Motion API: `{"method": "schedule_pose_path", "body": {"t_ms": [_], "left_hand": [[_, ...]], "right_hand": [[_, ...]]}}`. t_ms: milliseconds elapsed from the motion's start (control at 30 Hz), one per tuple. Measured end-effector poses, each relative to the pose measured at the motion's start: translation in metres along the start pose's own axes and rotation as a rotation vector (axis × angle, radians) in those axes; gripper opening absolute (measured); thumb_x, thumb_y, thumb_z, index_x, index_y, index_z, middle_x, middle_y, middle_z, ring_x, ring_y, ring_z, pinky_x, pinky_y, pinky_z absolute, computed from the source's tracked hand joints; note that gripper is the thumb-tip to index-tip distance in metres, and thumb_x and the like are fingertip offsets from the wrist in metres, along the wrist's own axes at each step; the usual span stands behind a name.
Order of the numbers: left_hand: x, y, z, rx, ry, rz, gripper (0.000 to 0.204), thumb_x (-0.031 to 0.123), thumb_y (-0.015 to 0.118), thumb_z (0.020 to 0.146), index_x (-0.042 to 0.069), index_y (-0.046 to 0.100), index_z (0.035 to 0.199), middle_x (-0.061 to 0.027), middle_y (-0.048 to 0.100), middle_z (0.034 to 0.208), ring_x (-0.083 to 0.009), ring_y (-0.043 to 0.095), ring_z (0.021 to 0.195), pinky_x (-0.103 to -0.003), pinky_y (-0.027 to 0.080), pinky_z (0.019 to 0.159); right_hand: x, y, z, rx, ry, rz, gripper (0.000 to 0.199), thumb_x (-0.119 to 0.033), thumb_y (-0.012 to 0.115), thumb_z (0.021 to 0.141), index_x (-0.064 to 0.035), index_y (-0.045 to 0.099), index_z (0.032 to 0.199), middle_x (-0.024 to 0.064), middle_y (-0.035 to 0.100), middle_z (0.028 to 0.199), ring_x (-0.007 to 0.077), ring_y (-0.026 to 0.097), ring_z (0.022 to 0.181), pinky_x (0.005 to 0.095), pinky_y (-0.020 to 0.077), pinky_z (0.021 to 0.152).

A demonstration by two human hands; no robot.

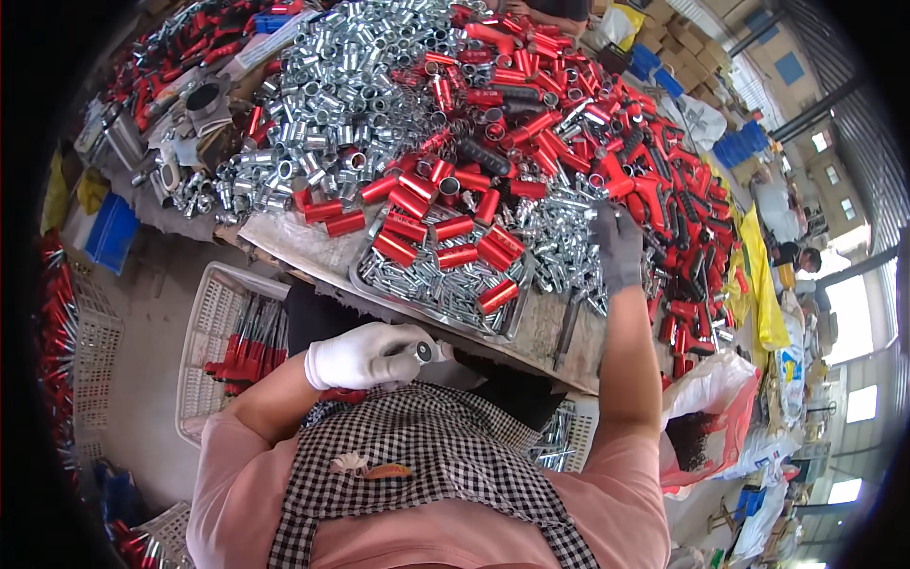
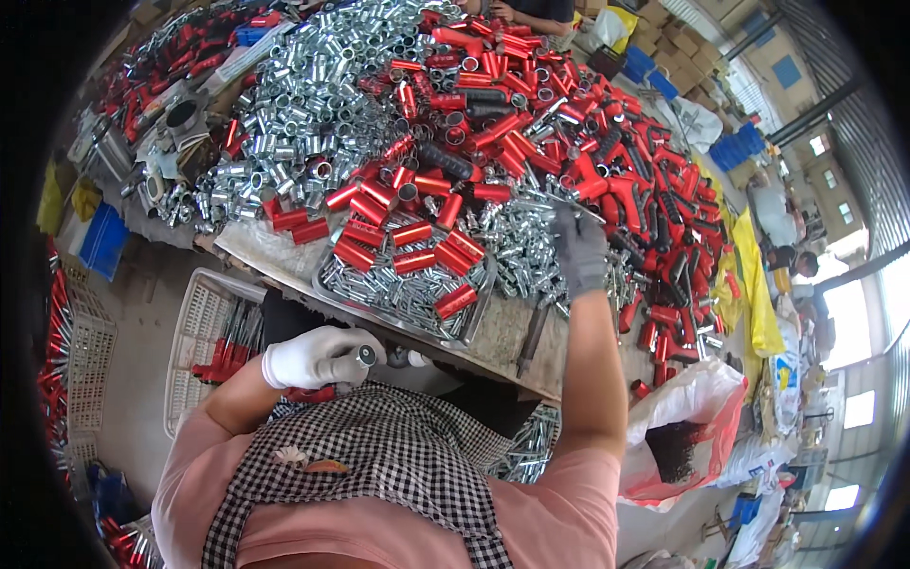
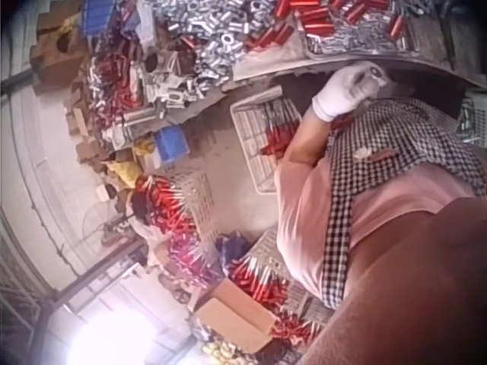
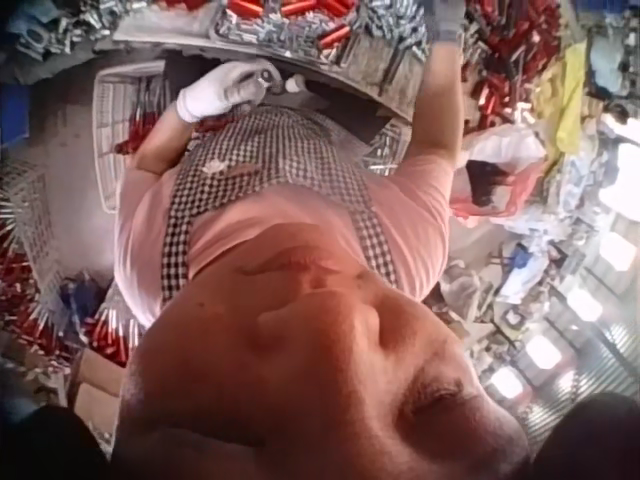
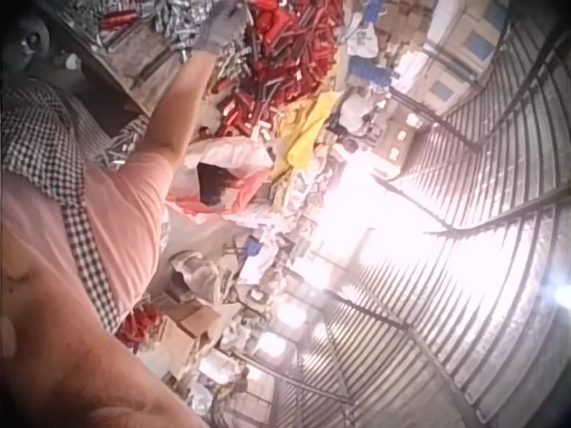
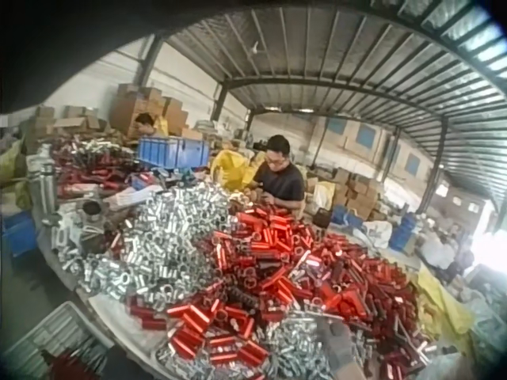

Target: Assembling hand tools by manually attaching red handles to silver metal components at a factory workstation.

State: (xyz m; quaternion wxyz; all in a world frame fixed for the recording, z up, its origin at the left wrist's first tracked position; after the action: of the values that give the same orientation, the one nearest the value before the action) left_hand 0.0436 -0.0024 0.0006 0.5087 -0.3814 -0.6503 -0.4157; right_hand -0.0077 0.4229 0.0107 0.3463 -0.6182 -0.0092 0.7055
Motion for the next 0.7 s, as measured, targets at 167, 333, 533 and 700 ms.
{"method": "schedule_pose_path", "body": {"t_ms": [167, 333, 533, 700], "left_hand": [[0.006, 0.005, 0.008, 0.166, 0.212, 0.354, 0.035, 0.026, 0.057, 0.095, 0.000, 0.058, 0.118, -0.0108, 0.062, 0.079, -0.0210, 0.062, 0.069, -0.033, 0.050, 0.065], [0.002, 0.002, 0.003, 0.214, 0.240, 0.532, 0.041, 0.034, 0.059, 0.095, 0.002, 0.057, 0.120, -0.0189, 0.065, 0.087, -0.0370, 0.066, 0.082, -0.041, 0.052, 0.073], [0.017, -0.001, -0.008, 0.178, 0.318, 0.565, 0.046, 0.043, 0.056, 0.096, 0.002, 0.057, 0.117, -0.0236, 0.064, 0.093, -0.0421, 0.064, 0.088, -0.047, 0.051, 0.076], [0.001, -0.015, -0.021, 0.380, 0.512, 0.457, 0.047, 0.044, 0.056, 0.097, 0.000, 0.057, 0.113, -0.0200, 0.061, 0.089, -0.0407, 0.062, 0.081, -0.043, 0.050, 0.072]], "right_hand": [[-0.118, 0.090, -0.137, -0.700, -0.026, 0.419, 0.032, -0.029, 0.058, 0.099, -0.0017, 0.063, 0.115, 0.0114, 0.066, 0.113, 0.0227, 0.062, 0.105, 0.0380, 0.0484, 0.091], [-0.126, 0.131, -0.172, -0.799, -0.383, 0.399, 0.036, -0.034, 0.066, 0.093, -0.0055, 0.062, 0.115, 0.0158, 0.064, 0.115, 0.0347, 0.055, 0.121, 0.0449, 0.0447, 0.097], [-0.143, 0.156, -0.166, -1.079, -0.399, 0.386, 0.041, -0.043, 0.056, 0.098, -0.0053, 0.063, 0.111, 0.0202, 0.051, 0.139, 0.0306, 0.052, 0.123, 0.0440, 0.0417, 0.101], [-0.157, 0.184, -0.152, -1.217, -0.412, 0.383, 0.050, -0.048, 0.054, 0.097, -0.0051, 0.059, 0.122, 0.0222, 0.044, 0.145, 0.0382, 0.046, 0.133, 0.0486, 0.0359, 0.108]]}}
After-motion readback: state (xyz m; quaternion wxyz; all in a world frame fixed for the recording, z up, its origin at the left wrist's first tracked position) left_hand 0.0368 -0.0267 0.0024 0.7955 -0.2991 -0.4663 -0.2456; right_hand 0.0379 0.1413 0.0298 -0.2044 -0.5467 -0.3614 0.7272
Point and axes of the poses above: each hand's wrist, its own z-axis towards the middle knuckle, its own y-axis out of the palm, x = y × z, the point moved 3 cm from there along z, towards the middle knuckle
